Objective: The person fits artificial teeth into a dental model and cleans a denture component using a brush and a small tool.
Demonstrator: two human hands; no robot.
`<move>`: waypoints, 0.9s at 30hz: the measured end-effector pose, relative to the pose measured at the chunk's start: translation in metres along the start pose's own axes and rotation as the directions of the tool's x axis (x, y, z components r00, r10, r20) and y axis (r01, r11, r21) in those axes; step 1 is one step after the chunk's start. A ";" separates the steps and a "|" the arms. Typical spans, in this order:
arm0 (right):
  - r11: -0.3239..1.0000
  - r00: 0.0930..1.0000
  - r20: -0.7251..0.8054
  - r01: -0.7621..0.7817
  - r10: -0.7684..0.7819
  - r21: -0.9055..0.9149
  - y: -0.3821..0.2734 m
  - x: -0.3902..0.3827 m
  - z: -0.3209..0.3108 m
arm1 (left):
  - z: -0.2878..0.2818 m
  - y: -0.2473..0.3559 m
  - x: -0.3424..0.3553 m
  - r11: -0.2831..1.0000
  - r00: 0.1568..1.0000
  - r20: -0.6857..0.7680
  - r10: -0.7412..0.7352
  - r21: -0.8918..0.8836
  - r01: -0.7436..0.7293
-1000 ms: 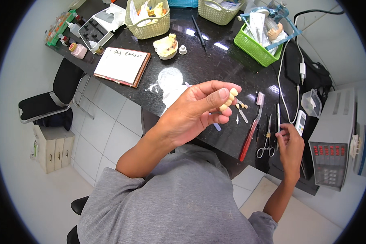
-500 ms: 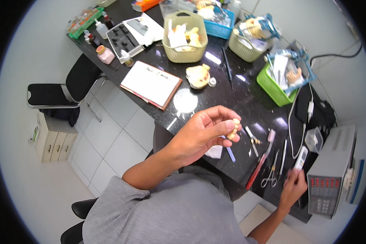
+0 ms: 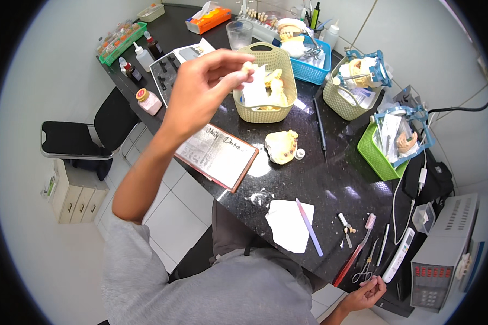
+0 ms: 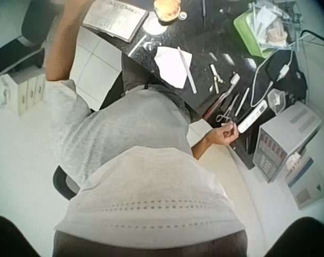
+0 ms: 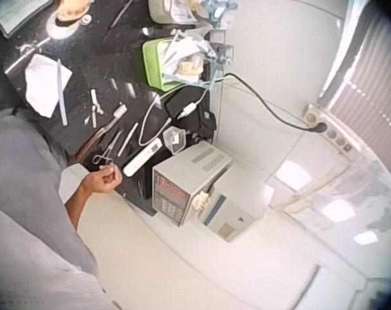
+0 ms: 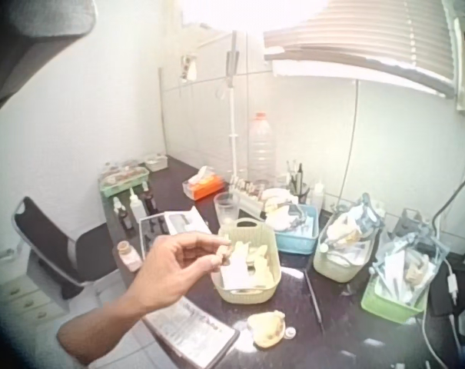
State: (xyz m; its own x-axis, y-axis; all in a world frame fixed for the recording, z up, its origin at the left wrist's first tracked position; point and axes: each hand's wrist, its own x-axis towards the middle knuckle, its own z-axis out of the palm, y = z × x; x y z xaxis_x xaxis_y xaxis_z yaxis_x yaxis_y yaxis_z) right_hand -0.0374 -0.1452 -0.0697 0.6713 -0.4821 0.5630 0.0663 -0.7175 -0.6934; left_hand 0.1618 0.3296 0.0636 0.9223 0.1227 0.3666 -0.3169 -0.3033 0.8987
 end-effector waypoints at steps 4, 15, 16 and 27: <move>1.000 0.999 -0.026 0.021 -0.021 -0.018 -0.011 0.016 0.002 | 0.008 -0.020 0.039 0.986 0.967 0.253 0.017 0.157 -0.059; 0.694 0.484 0.501 0.561 -0.717 0.451 -0.241 0.145 0.155 | 0.002 -0.044 0.055 0.986 0.981 0.164 -0.100 0.148 0.076; 0.626 0.427 0.461 0.592 -0.778 0.507 -0.259 0.146 0.182 | -0.002 -0.035 0.051 0.993 0.986 0.123 -0.114 -0.001 0.115; 0.465 0.098 0.846 0.866 -0.523 0.187 -0.316 0.120 0.349 | -0.020 0.032 -0.022 0.867 0.998 -0.050 -0.034 -0.498 0.005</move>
State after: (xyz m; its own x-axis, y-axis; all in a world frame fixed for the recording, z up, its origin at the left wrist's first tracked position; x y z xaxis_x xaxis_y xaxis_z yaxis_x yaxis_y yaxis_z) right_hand 0.2803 0.1993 0.0602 0.6561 0.7537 0.0375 0.7498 -0.6567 0.0812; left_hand 0.1274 0.3358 0.0887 0.9202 0.1803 0.3474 -0.3809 0.2081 0.9009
